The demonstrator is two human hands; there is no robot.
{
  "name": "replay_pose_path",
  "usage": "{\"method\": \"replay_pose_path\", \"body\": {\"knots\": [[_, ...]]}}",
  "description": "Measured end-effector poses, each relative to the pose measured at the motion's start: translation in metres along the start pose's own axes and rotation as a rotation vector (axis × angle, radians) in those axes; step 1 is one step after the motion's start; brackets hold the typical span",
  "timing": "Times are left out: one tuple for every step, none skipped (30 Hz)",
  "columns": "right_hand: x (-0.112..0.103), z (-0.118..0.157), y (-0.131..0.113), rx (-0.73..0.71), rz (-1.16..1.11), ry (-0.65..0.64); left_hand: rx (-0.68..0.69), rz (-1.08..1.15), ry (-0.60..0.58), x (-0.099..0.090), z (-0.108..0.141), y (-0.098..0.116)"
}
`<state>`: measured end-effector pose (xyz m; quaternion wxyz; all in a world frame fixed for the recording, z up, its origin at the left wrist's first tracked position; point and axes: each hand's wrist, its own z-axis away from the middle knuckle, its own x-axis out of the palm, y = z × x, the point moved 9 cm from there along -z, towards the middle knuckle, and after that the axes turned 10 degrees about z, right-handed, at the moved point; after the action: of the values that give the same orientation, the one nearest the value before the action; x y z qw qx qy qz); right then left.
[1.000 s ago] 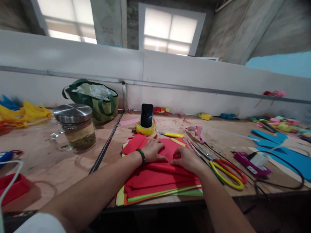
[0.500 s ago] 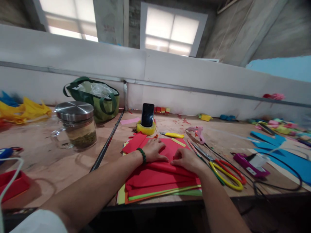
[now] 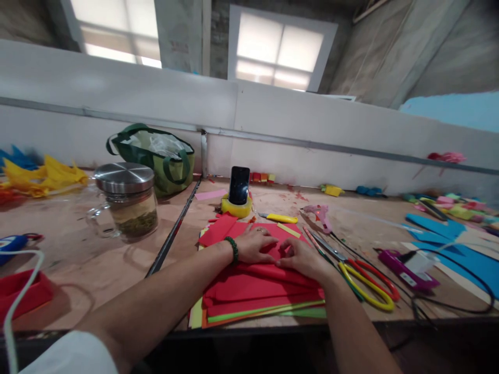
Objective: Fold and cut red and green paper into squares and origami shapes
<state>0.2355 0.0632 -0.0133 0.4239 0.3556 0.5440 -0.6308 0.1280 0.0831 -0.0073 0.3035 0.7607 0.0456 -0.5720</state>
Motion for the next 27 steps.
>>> {"method": "replay_pose_path", "body": {"knots": [[0.001, 0.0, 0.0, 0.001, -0.014, -0.009, -0.009, -0.002, 0.006, -0.001, 0.0, 0.0], [0.003, 0.0, 0.0, -0.003, -0.026, -0.02, -0.019, -0.005, 0.013, -0.002, 0.0, -0.001], [0.004, 0.0, 0.0, -0.014, -0.037, -0.033, -0.03, -0.007, 0.02, -0.003, 0.001, -0.002], [0.006, 0.0, -0.001, -0.028, -0.046, -0.046, -0.041, -0.007, 0.028, -0.005, 0.001, -0.003], [0.007, 0.0, -0.002, -0.043, -0.051, -0.056, -0.053, -0.005, 0.035, -0.006, 0.001, -0.004], [0.007, 0.0, -0.002, -0.057, -0.052, -0.063, -0.065, -0.001, 0.042, -0.008, 0.002, -0.005], [0.007, 0.001, -0.003, -0.067, -0.05, -0.064, -0.078, 0.004, 0.048, -0.009, 0.002, -0.007], [0.007, 0.001, -0.003, -0.072, -0.045, -0.06, -0.091, 0.01, 0.052, -0.009, 0.003, -0.009], [0.006, 0.003, -0.004, -0.073, -0.036, -0.05, -0.105, 0.015, 0.055, -0.01, 0.003, -0.011], [0.005, 0.004, -0.004, -0.07, -0.025, -0.035, -0.117, 0.02, 0.055, -0.01, 0.003, -0.013], [0.003, 0.005, -0.004, -0.064, -0.013, -0.017, -0.126, 0.024, 0.052, -0.009, 0.003, -0.015], [0.001, 0.007, -0.005, -0.056, -0.001, 0.003, -0.133, 0.028, 0.046, -0.008, 0.003, -0.016], [-0.001, 0.009, -0.005, -0.045, 0.013, 0.024, -0.139, 0.032, 0.038, -0.007, 0.003, -0.017], [-0.003, 0.011, -0.005, -0.031, 0.028, 0.043, -0.144, 0.035, 0.03, -0.005, 0.003, -0.018], [-0.005, 0.013, -0.005, -0.015, 0.045, 0.06, -0.153, 0.039, 0.023, -0.003, 0.002, -0.019], [-0.006, 0.014, -0.005, 0.0, 0.064, 0.072, -0.167, 0.042, 0.02, -0.002, 0.002, -0.021], [-0.007, 0.015, -0.005, 0.013, 0.083, 0.08, -0.187, 0.044, 0.022, -0.001, 0.001, -0.023], [-0.007, 0.015, -0.005, 0.025, 0.102, 0.082, -0.211, 0.044, 0.03, -0.001, 0.001, -0.025], [-0.007, 0.015, -0.005, 0.036, 0.117, 0.081, -0.236, 0.043, 0.039, -0.002, 0.001, -0.028], [-0.006, 0.015, -0.004, 0.048, 0.128, 0.077, -0.257, 0.042, 0.05, -0.003, 0.0, -0.03], [-0.005, 0.014, -0.003, 0.057, 0.134, 0.071, -0.275, 0.042, 0.061, -0.005, 0.0, -0.032], [-0.005, 0.013, -0.001, 0.064, 0.135, 0.066, -0.288, 0.045, 0.071, -0.007, -0.001, -0.034], [-0.004, 0.012, 0.001, 0.067, 0.132, 0.06, -0.298, 0.05, 0.08, -0.009, -0.002, -0.036], [-0.003, 0.011, 0.002, 0.064, 0.126, 0.056, -0.307, 0.06, 0.088, -0.011, -0.002, -0.038], [-0.002, 0.01, 0.004, 0.056, 0.117, 0.052, -0.318, 0.072, 0.095, -0.013, -0.002, -0.039], [-0.001, 0.009, 0.005, 0.045, 0.108, 0.048, -0.328, 0.088, 0.102, -0.015, -0.002, -0.041], [0.0, 0.007, 0.006, 0.032, 0.098, 0.044, -0.336, 0.105, 0.108, -0.016, -0.002, -0.043]]}}
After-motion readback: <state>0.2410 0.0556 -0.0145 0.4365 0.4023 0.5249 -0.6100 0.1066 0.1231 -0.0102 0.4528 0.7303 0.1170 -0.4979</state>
